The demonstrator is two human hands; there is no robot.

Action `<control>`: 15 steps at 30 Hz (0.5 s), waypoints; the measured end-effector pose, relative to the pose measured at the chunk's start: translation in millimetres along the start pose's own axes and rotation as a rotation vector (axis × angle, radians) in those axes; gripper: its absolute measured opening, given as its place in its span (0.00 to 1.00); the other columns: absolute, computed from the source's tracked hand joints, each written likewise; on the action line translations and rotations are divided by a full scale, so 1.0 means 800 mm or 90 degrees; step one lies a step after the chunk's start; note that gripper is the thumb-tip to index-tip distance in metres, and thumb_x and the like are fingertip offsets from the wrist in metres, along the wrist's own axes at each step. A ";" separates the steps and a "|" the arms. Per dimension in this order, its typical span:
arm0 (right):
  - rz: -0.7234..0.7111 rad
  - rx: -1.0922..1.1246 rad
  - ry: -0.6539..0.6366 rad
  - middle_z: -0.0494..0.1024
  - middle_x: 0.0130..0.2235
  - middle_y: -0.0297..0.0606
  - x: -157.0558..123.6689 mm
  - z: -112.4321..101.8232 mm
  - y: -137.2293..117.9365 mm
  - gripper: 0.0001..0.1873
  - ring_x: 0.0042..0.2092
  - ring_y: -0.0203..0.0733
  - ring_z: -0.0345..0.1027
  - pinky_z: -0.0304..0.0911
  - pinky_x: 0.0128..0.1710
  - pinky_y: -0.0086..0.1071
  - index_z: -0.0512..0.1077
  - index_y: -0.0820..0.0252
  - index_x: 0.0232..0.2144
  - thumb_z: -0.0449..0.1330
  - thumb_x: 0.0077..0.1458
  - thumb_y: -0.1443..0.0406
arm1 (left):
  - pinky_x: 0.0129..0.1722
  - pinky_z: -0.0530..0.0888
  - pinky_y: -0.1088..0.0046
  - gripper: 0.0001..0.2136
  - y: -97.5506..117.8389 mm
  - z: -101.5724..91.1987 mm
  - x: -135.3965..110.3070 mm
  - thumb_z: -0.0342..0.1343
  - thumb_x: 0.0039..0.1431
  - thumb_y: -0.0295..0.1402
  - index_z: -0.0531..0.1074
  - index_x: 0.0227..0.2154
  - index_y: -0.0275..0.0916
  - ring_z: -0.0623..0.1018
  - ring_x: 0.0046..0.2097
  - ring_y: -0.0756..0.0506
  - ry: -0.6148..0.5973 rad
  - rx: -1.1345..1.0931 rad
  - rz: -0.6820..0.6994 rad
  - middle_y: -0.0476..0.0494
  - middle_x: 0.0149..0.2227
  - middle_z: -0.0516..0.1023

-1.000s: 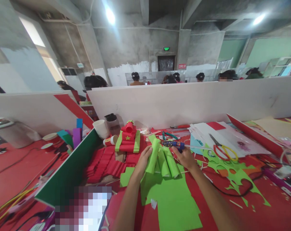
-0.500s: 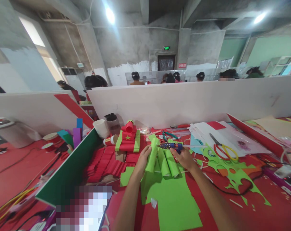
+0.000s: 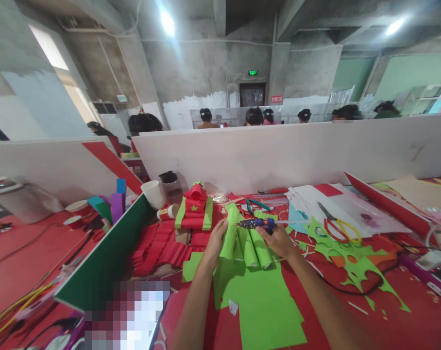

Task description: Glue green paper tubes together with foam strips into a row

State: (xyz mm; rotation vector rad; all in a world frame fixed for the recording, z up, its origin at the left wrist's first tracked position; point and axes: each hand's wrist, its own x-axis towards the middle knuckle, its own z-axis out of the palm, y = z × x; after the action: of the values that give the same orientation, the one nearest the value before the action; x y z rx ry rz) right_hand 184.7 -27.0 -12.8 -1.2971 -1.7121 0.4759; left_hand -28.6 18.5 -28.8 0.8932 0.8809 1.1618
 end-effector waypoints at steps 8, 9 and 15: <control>-0.011 -0.074 -0.143 0.72 0.21 0.32 -0.008 0.003 -0.001 0.20 0.27 0.41 0.66 0.59 0.30 0.31 0.72 0.58 0.23 0.52 0.59 0.52 | 0.43 0.72 0.65 0.25 0.003 0.000 0.000 0.65 0.44 0.44 0.74 0.45 0.36 0.78 0.44 0.37 0.012 -0.031 0.033 0.39 0.39 0.81; -0.009 -0.067 -0.156 0.72 0.22 0.32 -0.009 0.003 -0.001 0.20 0.27 0.41 0.67 0.59 0.30 0.31 0.72 0.58 0.24 0.52 0.59 0.52 | 0.44 0.72 0.65 0.26 0.003 -0.001 0.000 0.65 0.44 0.44 0.74 0.45 0.36 0.78 0.45 0.37 0.016 -0.031 0.039 0.39 0.40 0.81; 0.002 -0.033 -0.098 0.78 0.33 0.37 -0.008 0.003 0.007 0.19 0.38 0.46 0.70 0.63 0.38 0.33 0.75 0.58 0.35 0.55 0.57 0.50 | 0.45 0.72 0.66 0.24 0.003 -0.001 -0.001 0.64 0.45 0.44 0.74 0.44 0.37 0.77 0.47 0.38 0.018 -0.042 0.031 0.40 0.41 0.80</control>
State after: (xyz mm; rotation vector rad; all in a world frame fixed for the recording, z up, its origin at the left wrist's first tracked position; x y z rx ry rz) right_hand 185.6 -30.1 -20.9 -1.3299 -1.8607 0.5489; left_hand -30.3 18.2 -26.6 0.8511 0.8427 1.2408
